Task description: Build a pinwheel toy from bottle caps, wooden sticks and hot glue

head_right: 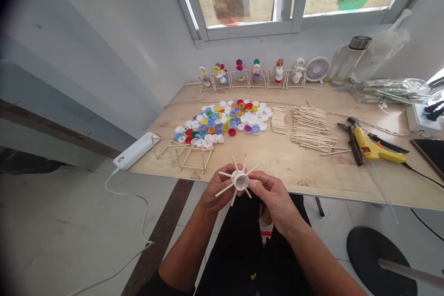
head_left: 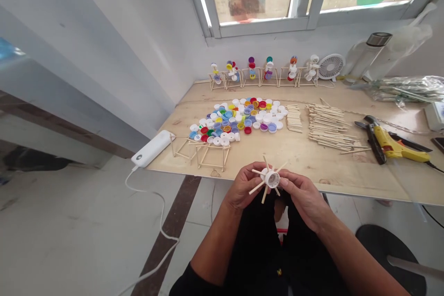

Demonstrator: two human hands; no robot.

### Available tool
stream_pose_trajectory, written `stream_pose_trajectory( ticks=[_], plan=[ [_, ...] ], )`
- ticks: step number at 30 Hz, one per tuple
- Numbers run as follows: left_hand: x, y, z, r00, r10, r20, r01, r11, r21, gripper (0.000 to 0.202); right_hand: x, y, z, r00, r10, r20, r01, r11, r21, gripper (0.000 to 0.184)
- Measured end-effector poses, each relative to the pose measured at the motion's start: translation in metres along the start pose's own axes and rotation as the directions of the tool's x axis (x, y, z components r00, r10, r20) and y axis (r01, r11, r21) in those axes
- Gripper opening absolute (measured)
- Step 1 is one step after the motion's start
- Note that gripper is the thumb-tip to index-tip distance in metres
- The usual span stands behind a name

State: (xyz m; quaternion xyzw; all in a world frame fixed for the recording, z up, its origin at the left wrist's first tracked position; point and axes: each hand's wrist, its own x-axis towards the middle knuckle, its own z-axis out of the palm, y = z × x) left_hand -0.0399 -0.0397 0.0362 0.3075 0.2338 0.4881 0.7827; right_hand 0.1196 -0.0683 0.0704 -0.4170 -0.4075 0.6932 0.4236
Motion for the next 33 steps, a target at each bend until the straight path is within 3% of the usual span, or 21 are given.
stream_pose_trajectory(
  ticks=[10,23,28,33],
  plan=[
    [0.002,-0.004,-0.006,0.994,-0.02,0.103,0.017,0.999,0.029,0.036,0.002,0.003,-0.008,0.998,0.037,0.05,-0.04,0.997,0.069,0.028],
    [0.005,-0.006,0.0,0.995,-0.039,0.094,0.037,0.999,0.013,0.036,0.002,0.012,-0.007,0.999,0.0,0.04,-0.007,0.984,0.179,0.025],
    [0.009,-0.004,0.004,0.999,-0.037,-0.018,0.037,0.999,0.006,0.033,0.006,0.011,-0.012,0.995,-0.025,-0.097,0.044,0.98,0.195,0.024],
    [0.01,-0.001,0.001,0.99,0.032,-0.136,-0.027,0.999,0.034,0.032,0.011,0.01,-0.021,0.954,-0.031,-0.299,0.069,0.991,0.116,0.027]
  ],
)
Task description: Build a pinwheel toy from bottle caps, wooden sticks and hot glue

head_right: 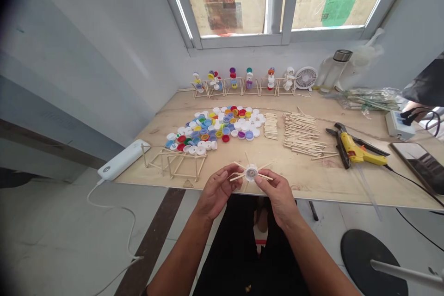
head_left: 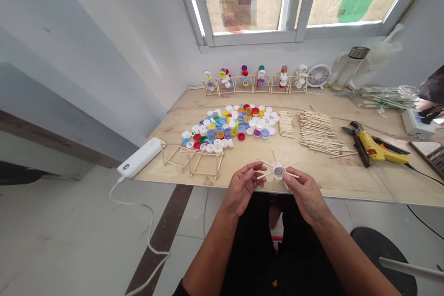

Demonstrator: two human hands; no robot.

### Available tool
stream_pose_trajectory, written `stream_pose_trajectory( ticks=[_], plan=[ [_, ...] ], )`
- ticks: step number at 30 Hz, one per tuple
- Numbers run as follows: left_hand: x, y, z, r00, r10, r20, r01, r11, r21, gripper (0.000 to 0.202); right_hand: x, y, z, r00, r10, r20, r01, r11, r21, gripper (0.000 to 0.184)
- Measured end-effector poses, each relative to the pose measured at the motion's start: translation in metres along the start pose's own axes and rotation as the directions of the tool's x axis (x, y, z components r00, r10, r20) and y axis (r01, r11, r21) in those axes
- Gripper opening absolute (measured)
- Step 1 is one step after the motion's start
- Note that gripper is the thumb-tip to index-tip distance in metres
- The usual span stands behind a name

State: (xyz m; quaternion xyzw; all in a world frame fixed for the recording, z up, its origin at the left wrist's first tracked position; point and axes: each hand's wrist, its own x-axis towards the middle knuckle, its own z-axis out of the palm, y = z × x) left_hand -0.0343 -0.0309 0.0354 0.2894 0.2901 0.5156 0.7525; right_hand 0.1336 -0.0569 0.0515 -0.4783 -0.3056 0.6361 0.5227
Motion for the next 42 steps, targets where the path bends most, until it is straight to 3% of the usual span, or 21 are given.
stream_pose_trajectory(
  ticks=[5,11,25,32,37,42],
  plan=[
    [0.0,-0.001,0.0,1.0,-0.008,-0.02,0.011,0.991,0.134,0.037,0.004,-0.002,0.0,0.995,-0.068,-0.069,0.06,0.992,-0.112,0.031],
    [0.01,-0.003,0.009,1.0,-0.007,0.011,0.004,0.964,0.267,0.027,0.008,-0.001,0.0,0.993,-0.121,0.005,0.118,0.965,-0.232,0.035],
    [0.02,-0.005,0.016,0.999,0.003,-0.054,0.011,0.968,0.251,0.026,0.025,0.01,-0.013,0.971,-0.234,0.043,0.233,0.896,-0.378,0.035],
    [0.029,-0.008,0.011,0.998,0.039,-0.044,-0.026,0.964,0.265,0.027,0.038,0.011,-0.015,0.956,-0.283,0.079,0.287,0.844,-0.452,0.037],
    [0.036,-0.007,0.003,0.994,0.031,-0.105,0.005,0.945,0.326,0.033,0.043,0.01,-0.017,0.953,-0.282,0.112,0.299,0.818,-0.49,0.04],
    [0.041,0.005,-0.003,0.992,-0.037,-0.124,0.089,0.888,0.45,0.04,0.046,0.011,-0.027,0.925,-0.381,-0.012,0.311,0.773,-0.553,0.037]
  ],
)
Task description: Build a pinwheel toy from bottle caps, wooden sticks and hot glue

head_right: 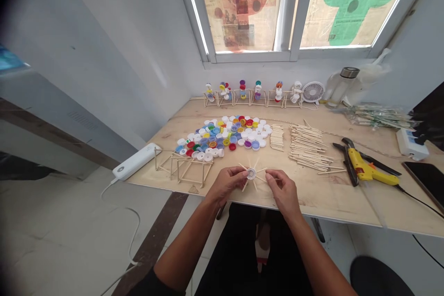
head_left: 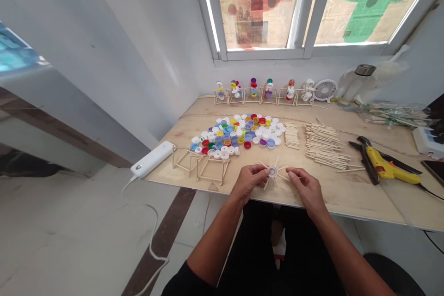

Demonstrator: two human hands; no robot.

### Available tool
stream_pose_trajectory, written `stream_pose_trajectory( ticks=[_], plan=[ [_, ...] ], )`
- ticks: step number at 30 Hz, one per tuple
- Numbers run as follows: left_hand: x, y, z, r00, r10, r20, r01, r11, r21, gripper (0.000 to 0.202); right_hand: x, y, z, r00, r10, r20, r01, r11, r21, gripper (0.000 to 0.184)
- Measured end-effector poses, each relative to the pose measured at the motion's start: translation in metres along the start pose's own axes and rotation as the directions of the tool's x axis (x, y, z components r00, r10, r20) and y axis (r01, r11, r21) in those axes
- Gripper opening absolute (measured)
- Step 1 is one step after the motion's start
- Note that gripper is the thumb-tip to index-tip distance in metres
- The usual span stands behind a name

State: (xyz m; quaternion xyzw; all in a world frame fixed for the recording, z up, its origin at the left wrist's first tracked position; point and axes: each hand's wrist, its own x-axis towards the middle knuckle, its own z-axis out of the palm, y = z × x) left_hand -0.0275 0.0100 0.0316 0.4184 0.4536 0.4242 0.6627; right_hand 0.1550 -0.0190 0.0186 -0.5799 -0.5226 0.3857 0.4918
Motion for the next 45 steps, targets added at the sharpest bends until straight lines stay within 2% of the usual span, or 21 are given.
stream_pose_trajectory(
  ticks=[5,9,13,16,18,24,29,45],
  plan=[
    [0.01,0.007,-0.004,0.999,-0.041,-0.029,0.045,0.983,0.179,0.037,0.0,0.005,-0.003,0.997,-0.029,-0.076,0.025,0.999,-0.046,0.033],
    [0.017,0.004,-0.007,0.996,-0.035,-0.084,0.059,0.952,0.302,0.041,-0.002,0.006,-0.003,0.993,-0.052,-0.106,0.044,0.996,-0.075,0.029],
    [0.017,-0.002,-0.016,0.983,0.066,-0.169,0.014,0.901,0.433,0.036,-0.003,0.01,-0.004,0.99,-0.095,-0.108,0.086,0.993,-0.083,0.028],
    [0.011,-0.007,-0.022,0.969,0.171,-0.177,-0.065,0.873,0.484,0.024,-0.003,0.013,-0.004,0.987,-0.124,-0.106,0.114,0.989,-0.092,0.028],
    [0.007,-0.011,-0.024,0.963,0.203,-0.178,-0.092,0.866,0.491,0.02,-0.003,0.015,-0.004,0.984,-0.143,-0.104,0.133,0.986,-0.096,0.028],
    [-0.001,-0.02,-0.023,0.943,0.19,-0.273,-0.064,0.909,0.412,0.025,-0.003,0.016,-0.004,0.979,-0.18,-0.096,0.17,0.979,-0.109,0.029],
    [-0.007,-0.023,-0.025,0.926,0.216,-0.311,-0.077,0.912,0.403,0.019,-0.003,0.016,-0.004,0.979,-0.182,-0.096,0.171,0.979,-0.109,0.029],
    [-0.016,-0.021,-0.024,0.95,0.218,-0.223,-0.102,0.893,0.439,0.017,-0.001,0.015,-0.002,0.977,-0.186,-0.105,0.173,0.978,-0.12,0.033]
  ],
)
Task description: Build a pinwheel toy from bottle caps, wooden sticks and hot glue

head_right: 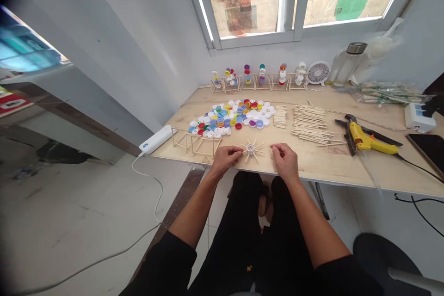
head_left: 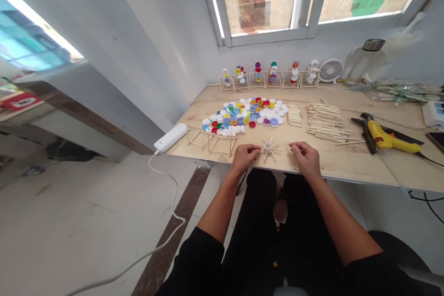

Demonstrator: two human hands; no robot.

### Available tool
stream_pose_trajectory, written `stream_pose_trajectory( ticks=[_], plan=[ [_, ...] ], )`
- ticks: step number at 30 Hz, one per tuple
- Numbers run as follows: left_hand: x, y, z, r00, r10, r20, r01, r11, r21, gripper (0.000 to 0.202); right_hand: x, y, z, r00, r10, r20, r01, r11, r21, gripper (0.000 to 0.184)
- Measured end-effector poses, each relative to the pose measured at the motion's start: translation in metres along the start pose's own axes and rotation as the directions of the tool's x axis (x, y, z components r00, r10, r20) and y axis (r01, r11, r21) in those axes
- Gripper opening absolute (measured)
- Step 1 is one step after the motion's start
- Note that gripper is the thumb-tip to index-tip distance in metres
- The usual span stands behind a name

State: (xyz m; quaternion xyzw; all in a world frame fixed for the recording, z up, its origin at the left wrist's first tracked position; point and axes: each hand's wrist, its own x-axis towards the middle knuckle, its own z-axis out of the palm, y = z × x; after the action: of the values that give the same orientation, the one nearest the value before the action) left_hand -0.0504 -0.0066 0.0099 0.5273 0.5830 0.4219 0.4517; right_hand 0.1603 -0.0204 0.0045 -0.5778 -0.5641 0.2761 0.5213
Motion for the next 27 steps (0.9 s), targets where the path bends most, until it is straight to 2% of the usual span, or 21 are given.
stream_pose_trajectory(
  ticks=[20,27],
  plan=[
    [0.0019,-0.0077,-0.0051,0.996,0.043,0.079,-0.033,0.993,-0.116,0.022,0.0034,0.0032,0.0021,1.0,0.011,0.008,-0.01,0.998,-0.065,0.031],
    [-0.0014,-0.0044,-0.004,0.994,0.069,0.083,-0.057,0.989,-0.135,0.02,0.0028,0.0049,0.0014,1.0,0.003,0.002,-0.003,0.998,-0.063,0.032]
  ],
)
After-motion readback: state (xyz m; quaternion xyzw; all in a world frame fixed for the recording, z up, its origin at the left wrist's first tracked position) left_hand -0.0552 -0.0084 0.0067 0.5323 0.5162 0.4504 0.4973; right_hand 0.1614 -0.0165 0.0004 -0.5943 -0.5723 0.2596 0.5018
